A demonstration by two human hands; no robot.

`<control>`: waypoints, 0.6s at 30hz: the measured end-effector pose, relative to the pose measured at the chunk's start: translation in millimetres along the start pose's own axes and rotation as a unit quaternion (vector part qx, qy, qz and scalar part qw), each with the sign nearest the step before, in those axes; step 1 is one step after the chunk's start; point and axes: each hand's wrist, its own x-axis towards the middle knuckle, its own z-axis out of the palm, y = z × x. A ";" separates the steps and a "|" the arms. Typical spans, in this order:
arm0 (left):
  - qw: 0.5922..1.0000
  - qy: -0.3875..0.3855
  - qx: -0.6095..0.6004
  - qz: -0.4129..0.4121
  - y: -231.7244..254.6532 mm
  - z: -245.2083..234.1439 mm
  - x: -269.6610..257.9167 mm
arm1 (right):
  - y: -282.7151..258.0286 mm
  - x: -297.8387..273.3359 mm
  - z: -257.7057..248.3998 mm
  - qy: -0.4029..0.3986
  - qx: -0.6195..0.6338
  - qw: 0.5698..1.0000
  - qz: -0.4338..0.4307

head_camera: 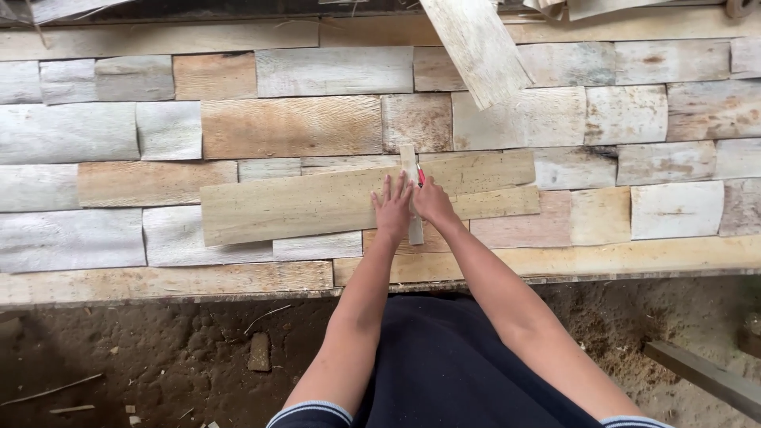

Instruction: Selecting, measuring, and trimming thin wood veneers with a utility knife to create a patterned panel.

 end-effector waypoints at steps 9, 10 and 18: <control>1.000 0.007 -0.004 -0.006 -0.6 13.5 3.7 | -20.1 -10.1 -8.0 -0.043 0.012 0.998 0.035; 1.000 0.007 -0.006 -0.011 -1.9 17.1 7.0 | -16.7 -5.5 -4.1 -0.046 0.009 0.998 0.032; 1.000 0.007 -0.007 -0.008 -3.7 26.1 14.4 | 11.8 7.9 15.6 -0.077 -0.017 0.996 0.032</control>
